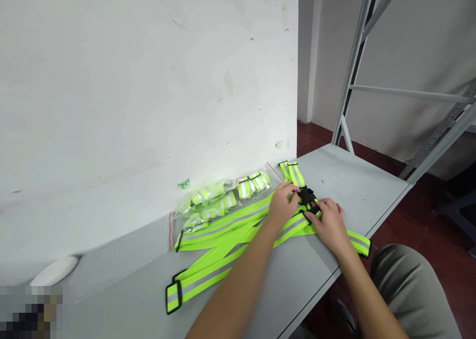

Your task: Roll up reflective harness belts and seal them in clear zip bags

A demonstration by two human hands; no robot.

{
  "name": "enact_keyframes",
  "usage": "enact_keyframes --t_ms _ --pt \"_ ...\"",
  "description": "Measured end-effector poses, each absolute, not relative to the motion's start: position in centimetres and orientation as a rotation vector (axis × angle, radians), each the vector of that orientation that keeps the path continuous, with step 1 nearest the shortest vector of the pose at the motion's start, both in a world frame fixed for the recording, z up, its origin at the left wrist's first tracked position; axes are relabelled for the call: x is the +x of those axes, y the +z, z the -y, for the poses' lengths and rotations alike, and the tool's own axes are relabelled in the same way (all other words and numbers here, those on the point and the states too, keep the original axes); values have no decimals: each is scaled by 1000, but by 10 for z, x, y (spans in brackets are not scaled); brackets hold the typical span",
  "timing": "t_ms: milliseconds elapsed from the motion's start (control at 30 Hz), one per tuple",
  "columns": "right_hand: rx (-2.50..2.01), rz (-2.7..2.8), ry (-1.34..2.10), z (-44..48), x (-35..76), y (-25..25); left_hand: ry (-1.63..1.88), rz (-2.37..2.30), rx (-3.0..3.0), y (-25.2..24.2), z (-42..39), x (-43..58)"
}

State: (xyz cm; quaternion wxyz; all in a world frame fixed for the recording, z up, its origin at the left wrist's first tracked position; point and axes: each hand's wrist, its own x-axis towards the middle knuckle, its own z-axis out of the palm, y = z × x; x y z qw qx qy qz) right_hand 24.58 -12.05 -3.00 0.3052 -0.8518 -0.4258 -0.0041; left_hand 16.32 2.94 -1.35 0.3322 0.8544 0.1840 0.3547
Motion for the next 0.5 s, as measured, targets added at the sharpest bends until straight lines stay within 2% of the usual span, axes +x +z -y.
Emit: enact_keyframes --t_ms 233,500 --pt "-2219 1111 6 120 248 -33 1049 -409 2187 -11 -25 160" --pt "-2213 1116 48 121 246 -27 999 -430 2148 -10 -25 160"
